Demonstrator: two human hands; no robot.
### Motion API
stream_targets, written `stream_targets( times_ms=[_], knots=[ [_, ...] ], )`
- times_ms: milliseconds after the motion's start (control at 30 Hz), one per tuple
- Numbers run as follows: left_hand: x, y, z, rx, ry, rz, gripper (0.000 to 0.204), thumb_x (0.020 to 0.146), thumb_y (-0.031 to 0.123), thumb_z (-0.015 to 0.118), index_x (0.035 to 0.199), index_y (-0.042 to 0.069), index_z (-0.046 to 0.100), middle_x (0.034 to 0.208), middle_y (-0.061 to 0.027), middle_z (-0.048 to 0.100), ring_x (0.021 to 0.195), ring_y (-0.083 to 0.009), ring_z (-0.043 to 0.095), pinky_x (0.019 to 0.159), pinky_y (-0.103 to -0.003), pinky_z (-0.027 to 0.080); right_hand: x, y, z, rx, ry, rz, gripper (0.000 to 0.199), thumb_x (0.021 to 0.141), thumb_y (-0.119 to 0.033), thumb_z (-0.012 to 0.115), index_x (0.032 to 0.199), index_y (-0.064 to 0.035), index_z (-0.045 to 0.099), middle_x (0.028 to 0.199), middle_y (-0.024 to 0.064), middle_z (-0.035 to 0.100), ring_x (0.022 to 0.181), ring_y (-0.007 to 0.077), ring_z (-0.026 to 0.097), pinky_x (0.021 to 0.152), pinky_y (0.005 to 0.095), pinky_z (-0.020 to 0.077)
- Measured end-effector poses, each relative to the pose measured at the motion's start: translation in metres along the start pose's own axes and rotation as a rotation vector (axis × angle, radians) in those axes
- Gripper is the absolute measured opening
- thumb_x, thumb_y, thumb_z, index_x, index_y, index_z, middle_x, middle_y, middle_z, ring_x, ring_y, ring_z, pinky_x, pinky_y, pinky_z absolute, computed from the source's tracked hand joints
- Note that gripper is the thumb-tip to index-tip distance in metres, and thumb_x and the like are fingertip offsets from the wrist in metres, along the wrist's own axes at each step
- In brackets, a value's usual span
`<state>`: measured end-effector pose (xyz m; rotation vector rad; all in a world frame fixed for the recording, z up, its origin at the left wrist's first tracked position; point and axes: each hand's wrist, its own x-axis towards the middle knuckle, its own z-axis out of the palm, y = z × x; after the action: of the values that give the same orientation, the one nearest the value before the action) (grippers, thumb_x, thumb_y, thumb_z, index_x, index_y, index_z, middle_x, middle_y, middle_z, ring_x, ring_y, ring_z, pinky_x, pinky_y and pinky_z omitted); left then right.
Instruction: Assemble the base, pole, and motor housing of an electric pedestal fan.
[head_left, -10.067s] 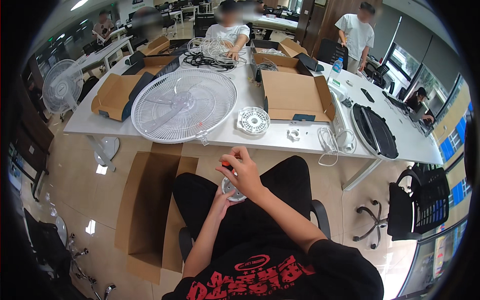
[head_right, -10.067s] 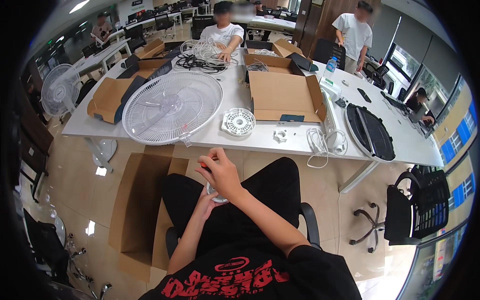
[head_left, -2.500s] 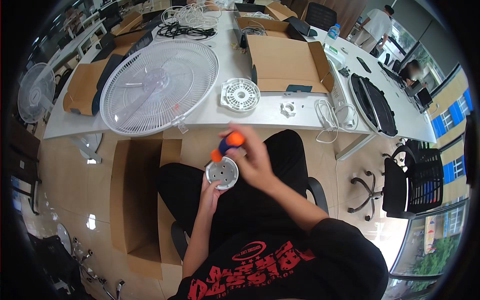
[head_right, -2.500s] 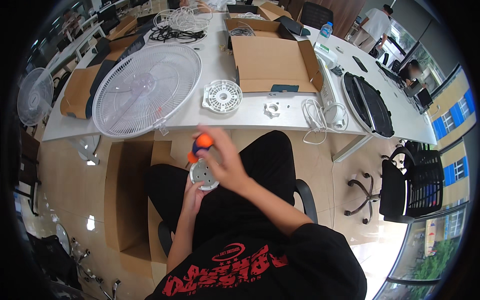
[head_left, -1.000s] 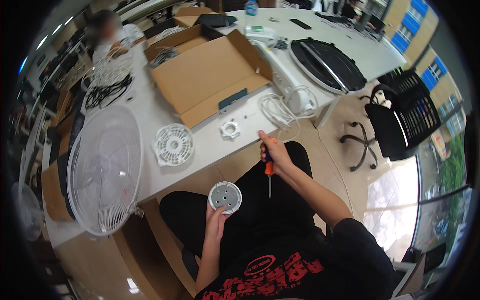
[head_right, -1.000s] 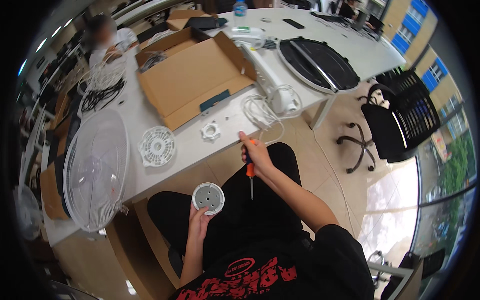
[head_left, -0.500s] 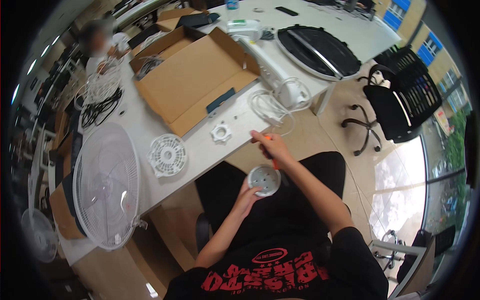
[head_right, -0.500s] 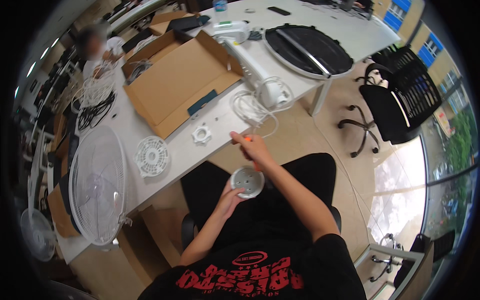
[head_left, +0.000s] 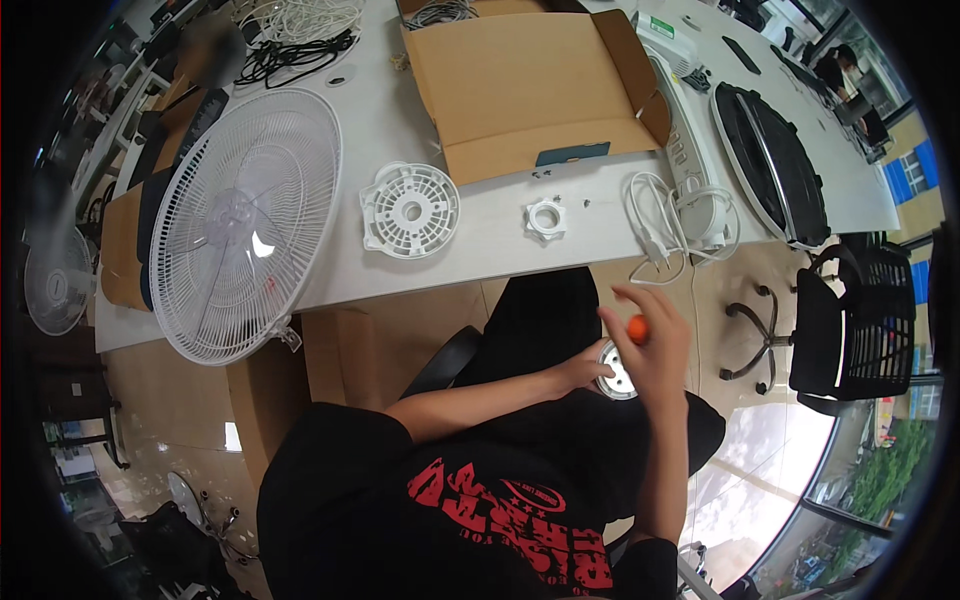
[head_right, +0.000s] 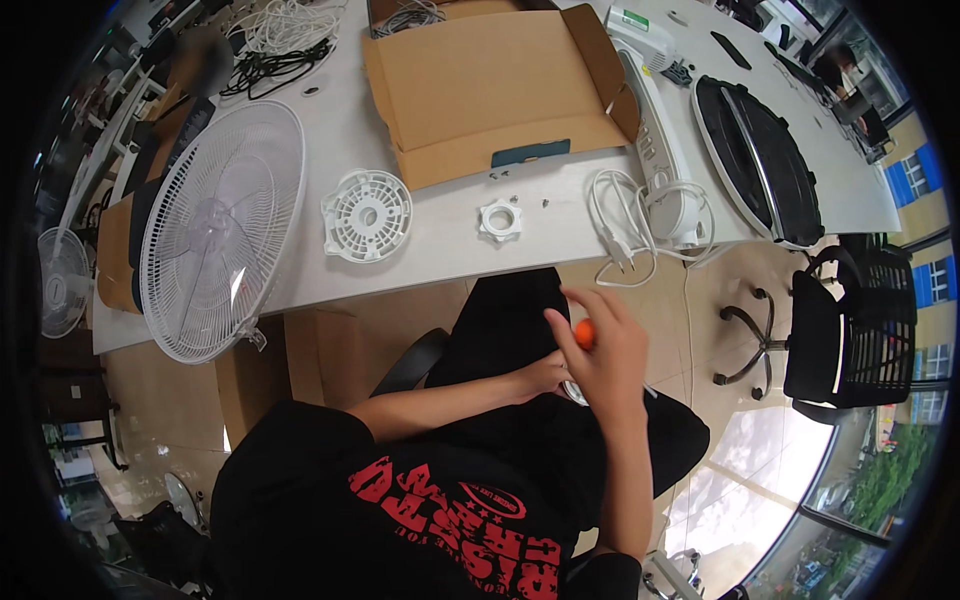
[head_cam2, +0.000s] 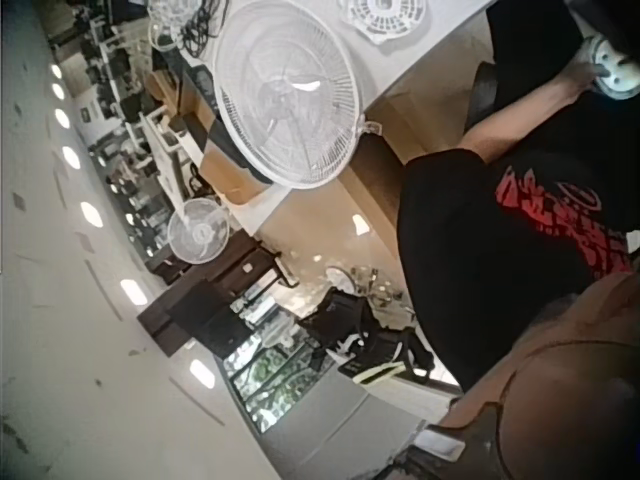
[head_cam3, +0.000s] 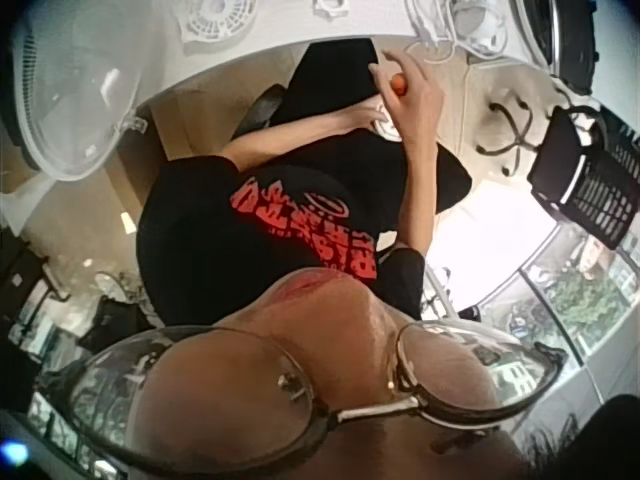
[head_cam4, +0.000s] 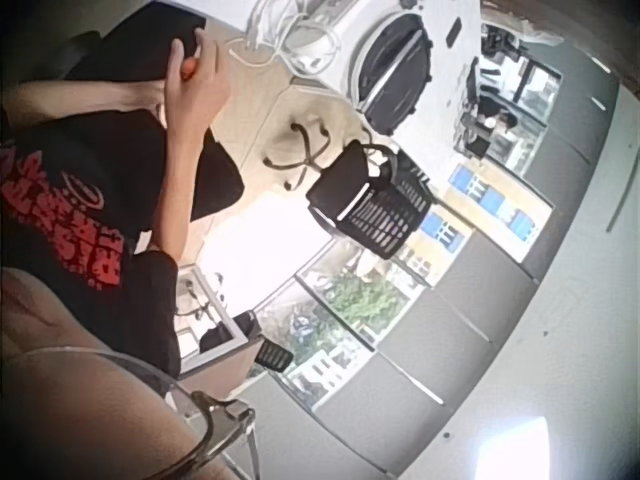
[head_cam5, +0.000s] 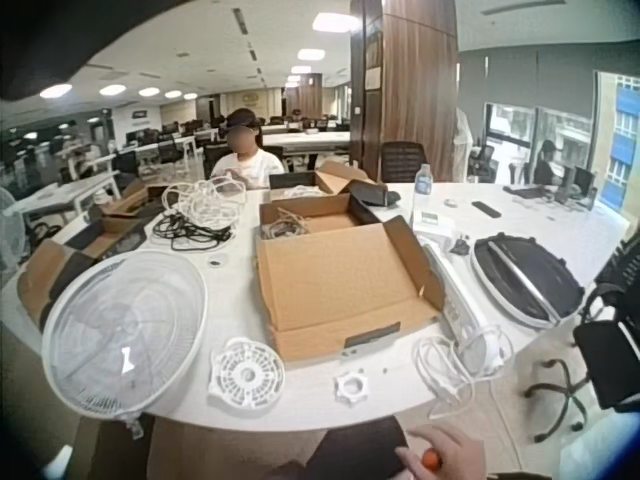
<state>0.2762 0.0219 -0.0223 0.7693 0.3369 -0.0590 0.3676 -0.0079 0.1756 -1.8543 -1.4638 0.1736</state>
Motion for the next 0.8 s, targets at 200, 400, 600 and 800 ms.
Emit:
stream_targets(
  times_ms=[200, 400, 600, 800],
  knots=[
    [0.019, -0.008, 0.010, 0.067, -0.081, -0.047, 0.073, 0.094, 0.014, 0.066, 0.159, 0.009, 0.033, 0.149, -0.0137, 0.051, 0.131, -0.0249, 0.060, 0.103, -0.045, 0.055, 0.008, 0.010, 0.054, -0.312, -0.071, -0.037, 0.066, 0.090, -0.022, 0.078, 0.149, -0.0033, 0.053, 0.162, 0.0182, 0.045, 0.081, 0.0329, 0.074, 0.065, 0.0405, 0.0593],
    [0.038, -0.026, 0.015, 0.088, -0.059, -0.138, 0.065, 0.097, 0.011, 0.062, 0.156, 0.009, 0.036, 0.147, -0.0141, 0.053, 0.130, -0.0270, 0.061, 0.099, -0.047, 0.058, -0.003, 0.007, 0.084, -0.378, -0.151, 0.251, 0.082, 0.087, -0.021, 0.079, 0.156, -0.0002, 0.041, 0.172, 0.0151, 0.030, 0.077, 0.0342, 0.075, 0.059, 0.0410, 0.0591],
    [0.056, -0.026, 0.043, -0.008, -0.138, -0.215, 0.064, 0.098, 0.006, 0.056, 0.157, 0.011, 0.033, 0.150, -0.0170, 0.049, 0.132, -0.0319, 0.061, 0.098, -0.054, 0.060, -0.012, 0.012, 0.107, -0.411, 0.069, 0.201, 0.070, 0.082, -0.002, 0.064, 0.150, 0.0060, 0.048, 0.168, 0.0257, 0.032, 0.056, 0.0225, 0.069, 0.048, 0.0348, 0.0534],
    [0.064, -0.022, 0.058, 0.060, -0.168, -0.275, 0.063, 0.098, 0.002, 0.051, 0.158, 0.009, 0.032, 0.147, -0.0166, 0.050, 0.129, -0.0308, 0.062, 0.100, -0.052, 0.060, -0.011, 0.016, 0.118, -0.493, 0.152, 0.148, 0.067, 0.082, -0.002, 0.063, 0.148, 0.0053, 0.053, 0.167, 0.0258, 0.035, 0.050, 0.0170, 0.061, 0.047, 0.0311, 0.0508]
  ],
)
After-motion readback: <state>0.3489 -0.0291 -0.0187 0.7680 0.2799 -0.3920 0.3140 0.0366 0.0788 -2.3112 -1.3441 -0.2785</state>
